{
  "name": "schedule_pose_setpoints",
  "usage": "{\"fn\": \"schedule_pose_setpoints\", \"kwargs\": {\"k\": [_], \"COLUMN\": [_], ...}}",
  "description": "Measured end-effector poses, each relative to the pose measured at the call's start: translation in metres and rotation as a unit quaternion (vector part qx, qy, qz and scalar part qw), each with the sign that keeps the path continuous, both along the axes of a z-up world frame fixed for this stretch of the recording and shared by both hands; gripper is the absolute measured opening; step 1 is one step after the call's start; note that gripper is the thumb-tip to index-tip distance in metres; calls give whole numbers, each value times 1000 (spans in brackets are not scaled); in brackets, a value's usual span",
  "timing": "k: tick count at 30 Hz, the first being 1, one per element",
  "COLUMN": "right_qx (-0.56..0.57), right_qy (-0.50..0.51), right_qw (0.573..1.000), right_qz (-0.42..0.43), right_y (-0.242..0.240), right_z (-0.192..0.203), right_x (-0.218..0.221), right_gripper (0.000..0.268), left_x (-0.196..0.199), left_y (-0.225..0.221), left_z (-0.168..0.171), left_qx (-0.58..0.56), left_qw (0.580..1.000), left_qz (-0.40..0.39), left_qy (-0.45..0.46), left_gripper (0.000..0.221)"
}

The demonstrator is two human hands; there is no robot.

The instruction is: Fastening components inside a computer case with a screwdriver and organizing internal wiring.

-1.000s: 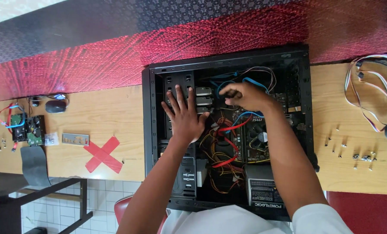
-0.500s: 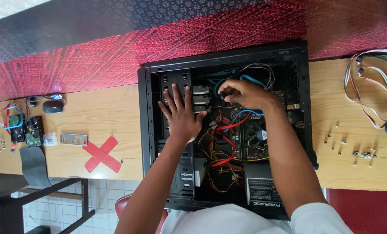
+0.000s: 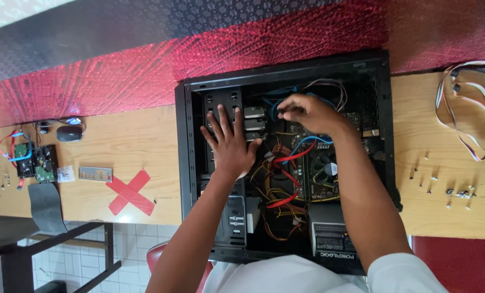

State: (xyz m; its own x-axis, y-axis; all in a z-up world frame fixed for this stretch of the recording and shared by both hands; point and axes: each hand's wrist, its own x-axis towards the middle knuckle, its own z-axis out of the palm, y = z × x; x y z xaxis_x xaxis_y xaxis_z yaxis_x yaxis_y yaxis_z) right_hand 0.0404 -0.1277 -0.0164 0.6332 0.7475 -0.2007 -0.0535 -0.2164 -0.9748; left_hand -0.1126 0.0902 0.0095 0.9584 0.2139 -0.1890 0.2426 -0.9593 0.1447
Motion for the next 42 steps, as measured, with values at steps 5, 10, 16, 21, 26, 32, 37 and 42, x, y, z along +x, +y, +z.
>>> {"fn": "schedule_pose_setpoints", "kwargs": {"k": [5, 10, 16, 21, 26, 32, 37, 42], "right_qx": [-32, -106, -201, -180, -111, -26, 4, 22], "right_qy": [-25, -27, -57, -5, -18, -13, -11, 3], "right_qw": [998, 994, 978, 983, 992, 996, 995, 994], "right_qz": [-40, -4, -28, -28, -52, -89, -94, -110], "right_y": [10, 32, 49, 47, 42, 40, 44, 46], "right_z": [-19, -54, -79, -79, -100, -129, -129, -128], "right_x": [1, -13, -23, -30, -27, -31, -30, -31], "right_gripper": [35, 29, 26, 29, 27, 26, 26, 28], "left_x": [0, -1, 0, 2, 2, 1, 2, 4], "left_y": [-1, -1, 0, -1, -4, -5, -3, -4], "left_z": [3, 3, -2, -1, -2, -2, 2, 2], "left_qx": [5, -4, -1, -2, 7, 8, -11, 7], "left_qw": [1000, 1000, 1000, 1000, 1000, 1000, 1000, 1000], "left_qz": [-6, -8, -5, -2, -3, -2, 2, 1], "left_qy": [-4, -5, -3, -4, -3, 4, 2, 16], "left_gripper": [97, 93, 94, 97, 99, 101, 97, 100]}}
